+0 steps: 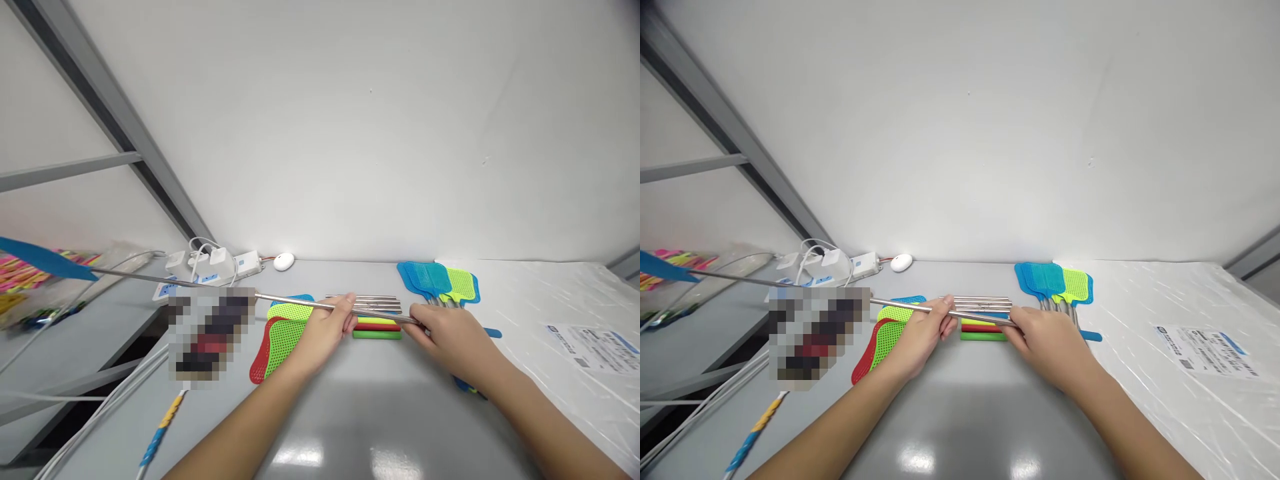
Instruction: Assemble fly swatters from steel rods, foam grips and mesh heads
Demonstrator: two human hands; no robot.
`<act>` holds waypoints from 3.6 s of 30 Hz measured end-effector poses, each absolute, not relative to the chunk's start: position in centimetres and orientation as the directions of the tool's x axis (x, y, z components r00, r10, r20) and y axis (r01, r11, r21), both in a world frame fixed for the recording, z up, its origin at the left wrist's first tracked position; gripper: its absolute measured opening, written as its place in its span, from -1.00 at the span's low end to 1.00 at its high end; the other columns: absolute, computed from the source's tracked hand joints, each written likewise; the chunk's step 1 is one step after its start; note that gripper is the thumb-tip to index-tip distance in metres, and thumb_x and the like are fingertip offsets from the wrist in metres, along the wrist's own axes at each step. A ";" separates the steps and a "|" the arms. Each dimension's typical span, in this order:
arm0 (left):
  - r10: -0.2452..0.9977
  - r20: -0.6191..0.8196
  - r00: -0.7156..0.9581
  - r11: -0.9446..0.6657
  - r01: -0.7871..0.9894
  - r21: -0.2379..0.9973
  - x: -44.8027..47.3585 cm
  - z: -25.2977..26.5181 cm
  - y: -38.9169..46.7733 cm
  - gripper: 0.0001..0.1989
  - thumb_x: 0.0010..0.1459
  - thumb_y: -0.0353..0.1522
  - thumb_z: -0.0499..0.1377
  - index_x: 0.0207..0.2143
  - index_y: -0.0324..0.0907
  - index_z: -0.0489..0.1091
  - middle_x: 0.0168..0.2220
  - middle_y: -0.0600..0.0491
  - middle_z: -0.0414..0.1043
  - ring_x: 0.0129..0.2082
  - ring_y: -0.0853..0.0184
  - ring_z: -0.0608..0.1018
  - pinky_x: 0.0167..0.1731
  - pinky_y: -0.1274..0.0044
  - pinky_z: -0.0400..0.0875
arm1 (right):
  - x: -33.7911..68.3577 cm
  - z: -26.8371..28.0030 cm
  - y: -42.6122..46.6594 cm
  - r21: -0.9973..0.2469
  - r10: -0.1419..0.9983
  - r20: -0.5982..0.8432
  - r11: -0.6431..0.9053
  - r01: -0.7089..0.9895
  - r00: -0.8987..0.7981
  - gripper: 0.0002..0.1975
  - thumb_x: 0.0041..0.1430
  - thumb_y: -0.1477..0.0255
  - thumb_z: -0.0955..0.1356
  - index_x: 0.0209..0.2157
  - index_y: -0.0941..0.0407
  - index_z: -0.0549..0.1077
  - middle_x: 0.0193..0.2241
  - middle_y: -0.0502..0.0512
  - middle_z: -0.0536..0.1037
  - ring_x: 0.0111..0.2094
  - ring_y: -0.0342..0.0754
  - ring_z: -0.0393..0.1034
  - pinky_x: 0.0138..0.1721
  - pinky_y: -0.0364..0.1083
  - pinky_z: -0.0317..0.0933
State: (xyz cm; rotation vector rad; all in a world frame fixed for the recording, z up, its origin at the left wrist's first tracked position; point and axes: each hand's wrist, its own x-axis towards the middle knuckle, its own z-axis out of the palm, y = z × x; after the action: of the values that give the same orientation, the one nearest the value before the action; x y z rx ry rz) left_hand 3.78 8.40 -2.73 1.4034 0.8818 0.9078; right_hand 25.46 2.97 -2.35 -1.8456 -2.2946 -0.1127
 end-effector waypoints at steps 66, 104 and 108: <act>0.933 0.136 0.333 -0.097 -0.130 0.987 0.3 -0.5 10.4 -0.60 0.27 -0.26 -0.05 -0.62 -0.15 -0.02 -0.66 0.17 -0.03 -0.58 0.42 0.07 -0.51 0.50 -0.02 | 29.8 -2.1 4.4 0.020 0.962 0.272 0.027 0.999 -0.031 -0.67 0.28 0.24 0.15 -0.53 0.08 0.19 -0.60 -0.07 0.38 -0.61 -0.15 0.18 -0.60 -0.18 -0.20; 0.970 0.230 0.085 -0.208 -0.212 0.955 0.8 -1.1 9.9 -0.58 0.24 -0.18 0.00 -0.59 -0.14 -0.06 -0.60 0.21 -0.17 -0.62 0.47 -0.02 -0.61 0.55 -0.08 | 33.4 -2.7 4.8 0.068 0.937 0.345 0.032 0.997 -0.053 -0.59 0.26 0.18 0.16 -0.58 0.09 0.26 -0.69 -0.03 0.33 -0.63 -0.14 0.15 -0.55 -0.15 -0.22; 0.967 0.195 0.163 -0.170 -0.159 0.973 1.4 -1.2 9.3 -0.59 0.25 -0.15 0.00 -0.57 -0.14 -0.02 -0.61 0.20 -0.14 -0.61 0.47 0.00 -0.61 0.56 -0.09 | 33.1 -3.1 5.0 0.079 0.937 0.347 0.013 0.997 -0.040 -0.55 0.28 0.15 0.14 -0.61 0.09 0.24 -0.73 -0.05 0.26 -0.66 -0.16 0.08 -0.56 -0.15 -0.25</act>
State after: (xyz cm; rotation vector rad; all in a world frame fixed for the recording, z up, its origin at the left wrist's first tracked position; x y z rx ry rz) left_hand 1.45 9.27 -1.24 1.3118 0.8787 1.2709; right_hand 33.13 5.02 -3.09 -2.0295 -2.0854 -0.4488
